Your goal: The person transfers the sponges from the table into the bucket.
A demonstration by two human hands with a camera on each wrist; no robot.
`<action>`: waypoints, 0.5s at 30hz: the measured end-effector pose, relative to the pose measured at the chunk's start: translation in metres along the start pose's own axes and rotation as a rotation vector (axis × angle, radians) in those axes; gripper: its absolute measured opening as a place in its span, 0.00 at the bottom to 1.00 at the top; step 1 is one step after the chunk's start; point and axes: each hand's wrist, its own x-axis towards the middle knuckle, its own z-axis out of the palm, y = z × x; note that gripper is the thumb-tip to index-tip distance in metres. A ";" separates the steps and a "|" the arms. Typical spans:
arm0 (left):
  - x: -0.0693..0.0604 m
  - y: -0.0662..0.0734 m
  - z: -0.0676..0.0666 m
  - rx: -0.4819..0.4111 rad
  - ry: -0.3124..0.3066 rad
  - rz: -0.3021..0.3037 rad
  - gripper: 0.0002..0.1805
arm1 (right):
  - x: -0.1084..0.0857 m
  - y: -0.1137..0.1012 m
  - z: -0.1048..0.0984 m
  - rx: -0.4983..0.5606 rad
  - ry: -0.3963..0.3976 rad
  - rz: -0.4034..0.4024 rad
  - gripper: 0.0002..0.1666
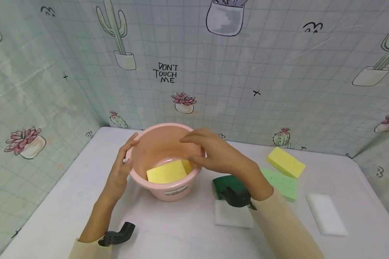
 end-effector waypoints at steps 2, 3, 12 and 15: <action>0.000 0.000 0.000 0.002 0.002 0.000 0.26 | -0.007 0.003 -0.001 0.021 0.052 -0.014 0.23; 0.000 0.000 0.000 0.000 0.001 0.000 0.27 | -0.011 0.005 -0.002 0.024 0.073 -0.022 0.23; 0.000 0.001 0.001 0.015 0.002 -0.014 0.26 | -0.046 0.023 -0.008 0.034 0.112 0.018 0.27; -0.001 0.002 0.000 0.013 0.008 -0.010 0.26 | -0.058 0.029 -0.008 0.037 0.108 0.042 0.27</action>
